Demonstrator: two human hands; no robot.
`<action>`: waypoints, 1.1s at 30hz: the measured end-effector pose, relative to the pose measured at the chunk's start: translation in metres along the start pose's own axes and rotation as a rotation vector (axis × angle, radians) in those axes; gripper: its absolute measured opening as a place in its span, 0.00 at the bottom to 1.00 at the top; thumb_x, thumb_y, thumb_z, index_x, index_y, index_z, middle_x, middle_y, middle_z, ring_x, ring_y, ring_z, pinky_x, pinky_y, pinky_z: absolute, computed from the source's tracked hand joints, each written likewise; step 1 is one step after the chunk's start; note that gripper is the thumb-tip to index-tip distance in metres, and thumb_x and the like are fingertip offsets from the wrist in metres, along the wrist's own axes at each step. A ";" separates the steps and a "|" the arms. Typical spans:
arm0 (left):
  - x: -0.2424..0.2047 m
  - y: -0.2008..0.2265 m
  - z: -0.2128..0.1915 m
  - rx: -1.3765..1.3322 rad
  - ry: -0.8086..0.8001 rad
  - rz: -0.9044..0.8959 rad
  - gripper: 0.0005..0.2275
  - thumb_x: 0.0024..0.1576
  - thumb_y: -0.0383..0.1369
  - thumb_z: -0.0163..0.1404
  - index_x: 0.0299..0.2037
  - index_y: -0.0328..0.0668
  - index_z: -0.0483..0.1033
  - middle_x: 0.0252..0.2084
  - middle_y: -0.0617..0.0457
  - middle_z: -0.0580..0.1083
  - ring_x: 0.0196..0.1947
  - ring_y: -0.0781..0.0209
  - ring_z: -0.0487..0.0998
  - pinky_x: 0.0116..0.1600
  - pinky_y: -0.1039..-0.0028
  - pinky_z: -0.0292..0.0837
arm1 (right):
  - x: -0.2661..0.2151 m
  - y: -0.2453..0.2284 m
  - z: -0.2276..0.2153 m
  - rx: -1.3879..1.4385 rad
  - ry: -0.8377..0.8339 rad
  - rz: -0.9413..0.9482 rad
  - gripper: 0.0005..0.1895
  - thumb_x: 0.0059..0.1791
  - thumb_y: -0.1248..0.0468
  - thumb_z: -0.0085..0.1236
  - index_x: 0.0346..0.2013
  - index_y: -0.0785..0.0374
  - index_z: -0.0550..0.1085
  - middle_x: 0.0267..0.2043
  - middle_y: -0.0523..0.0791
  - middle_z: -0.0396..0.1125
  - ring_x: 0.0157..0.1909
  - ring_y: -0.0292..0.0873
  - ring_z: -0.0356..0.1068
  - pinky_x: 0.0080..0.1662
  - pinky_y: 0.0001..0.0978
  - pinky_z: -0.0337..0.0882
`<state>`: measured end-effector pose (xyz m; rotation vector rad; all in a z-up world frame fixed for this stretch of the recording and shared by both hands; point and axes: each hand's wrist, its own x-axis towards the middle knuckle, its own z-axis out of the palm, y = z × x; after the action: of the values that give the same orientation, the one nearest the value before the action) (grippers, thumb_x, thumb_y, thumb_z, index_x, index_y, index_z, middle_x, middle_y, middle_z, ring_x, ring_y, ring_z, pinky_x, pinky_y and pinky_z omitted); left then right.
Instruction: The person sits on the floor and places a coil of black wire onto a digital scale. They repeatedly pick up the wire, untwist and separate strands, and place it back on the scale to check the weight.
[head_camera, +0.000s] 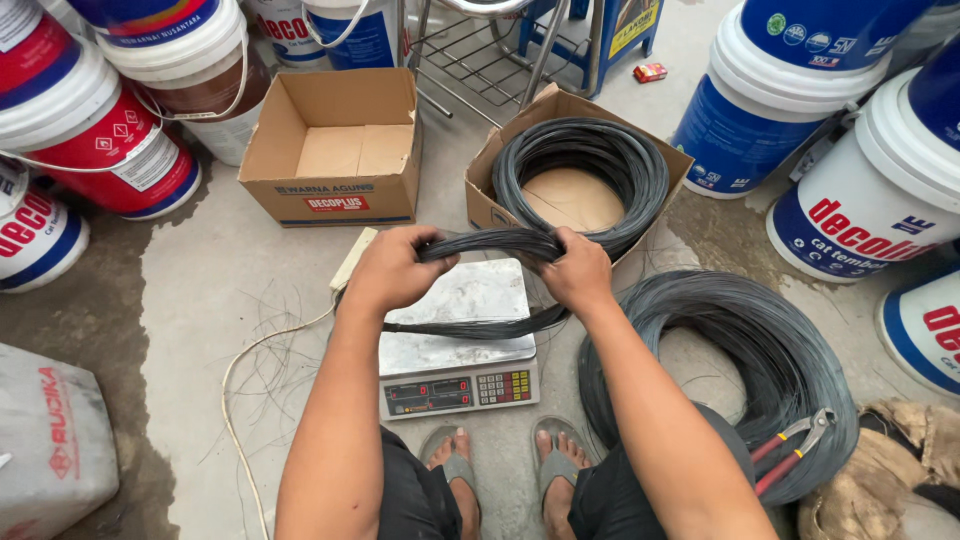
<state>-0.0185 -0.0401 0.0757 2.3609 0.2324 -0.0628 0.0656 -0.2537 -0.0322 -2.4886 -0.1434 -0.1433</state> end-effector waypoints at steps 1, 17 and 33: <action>0.000 -0.003 -0.002 -0.001 -0.001 -0.002 0.08 0.41 0.36 0.51 0.30 0.54 0.77 0.27 0.49 0.74 0.36 0.46 0.75 0.41 0.65 0.68 | 0.000 -0.004 -0.002 -0.001 -0.002 0.000 0.19 0.34 0.44 0.58 0.29 0.51 0.71 0.28 0.45 0.67 0.38 0.52 0.68 0.41 0.41 0.67; 0.008 -0.003 0.018 0.333 -0.157 0.147 0.11 0.47 0.42 0.46 0.34 0.47 0.72 0.32 0.46 0.73 0.41 0.44 0.73 0.46 0.58 0.67 | -0.008 -0.024 0.005 0.192 -0.207 -0.170 0.18 0.34 0.52 0.64 0.17 0.62 0.70 0.17 0.53 0.63 0.26 0.54 0.67 0.29 0.34 0.64; 0.002 -0.018 -0.003 0.184 -0.135 0.075 0.16 0.49 0.49 0.42 0.28 0.46 0.72 0.28 0.42 0.71 0.39 0.42 0.72 0.43 0.58 0.66 | -0.009 -0.031 -0.005 0.016 -0.287 -0.169 0.19 0.33 0.52 0.65 0.33 0.54 0.71 0.31 0.48 0.68 0.41 0.51 0.68 0.42 0.42 0.67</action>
<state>-0.0198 -0.0249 0.0647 2.5338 0.0750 -0.2147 0.0524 -0.2325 -0.0113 -2.4672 -0.4734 0.1450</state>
